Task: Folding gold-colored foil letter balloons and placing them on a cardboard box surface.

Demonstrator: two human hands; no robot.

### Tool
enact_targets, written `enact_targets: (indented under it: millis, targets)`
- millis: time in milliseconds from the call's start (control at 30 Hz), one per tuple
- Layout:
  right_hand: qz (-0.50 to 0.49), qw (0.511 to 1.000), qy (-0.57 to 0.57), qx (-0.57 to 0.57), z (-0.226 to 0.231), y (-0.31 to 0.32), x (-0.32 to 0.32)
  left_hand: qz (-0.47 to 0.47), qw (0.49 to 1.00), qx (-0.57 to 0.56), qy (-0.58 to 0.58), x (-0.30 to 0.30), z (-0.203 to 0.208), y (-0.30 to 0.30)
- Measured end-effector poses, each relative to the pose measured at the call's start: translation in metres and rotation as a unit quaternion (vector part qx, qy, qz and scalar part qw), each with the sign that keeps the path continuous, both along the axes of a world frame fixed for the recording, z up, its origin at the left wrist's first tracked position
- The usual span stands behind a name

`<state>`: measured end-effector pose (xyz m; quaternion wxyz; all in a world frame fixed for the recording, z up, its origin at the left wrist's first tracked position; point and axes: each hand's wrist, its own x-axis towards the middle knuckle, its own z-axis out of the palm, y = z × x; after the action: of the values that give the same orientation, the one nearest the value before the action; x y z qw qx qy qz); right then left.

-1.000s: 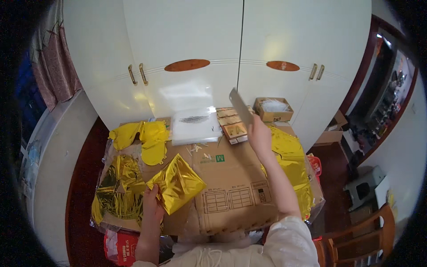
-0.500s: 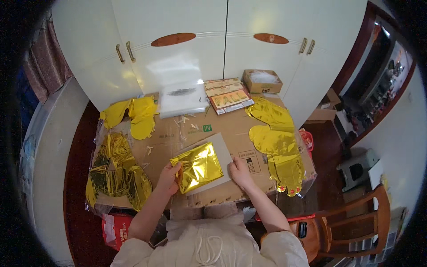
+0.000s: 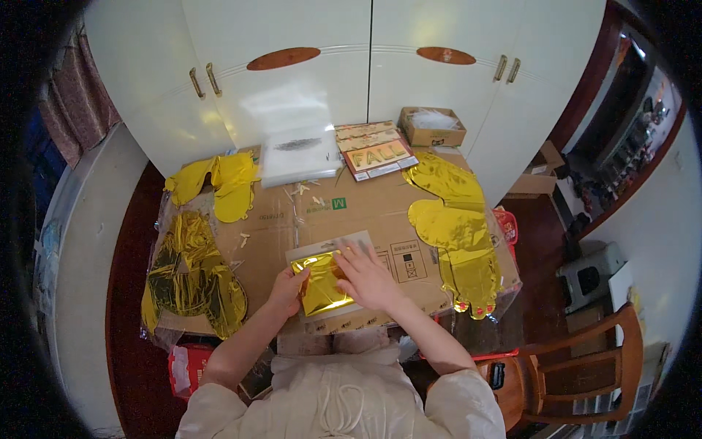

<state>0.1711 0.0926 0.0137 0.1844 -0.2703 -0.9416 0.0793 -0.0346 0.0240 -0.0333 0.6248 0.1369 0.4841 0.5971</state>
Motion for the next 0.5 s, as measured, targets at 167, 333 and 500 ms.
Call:
enact_targets:
  millis: [167,333,500]
  targets:
    - [0.054,0.995,-0.080,0.041,-0.023,0.014,-0.009,-0.003,1.000,0.012,0.022,0.004,-0.006,0.001]
    - [0.057,0.994,-0.086,0.046,-0.034,0.015,-0.009,-0.015,0.999,0.015,0.047,-0.001,-0.008,-0.001]
    - [0.049,0.993,-0.088,0.055,-0.036,0.015,-0.010,0.014,0.916,0.066,0.396,-0.011,0.007,-0.016]
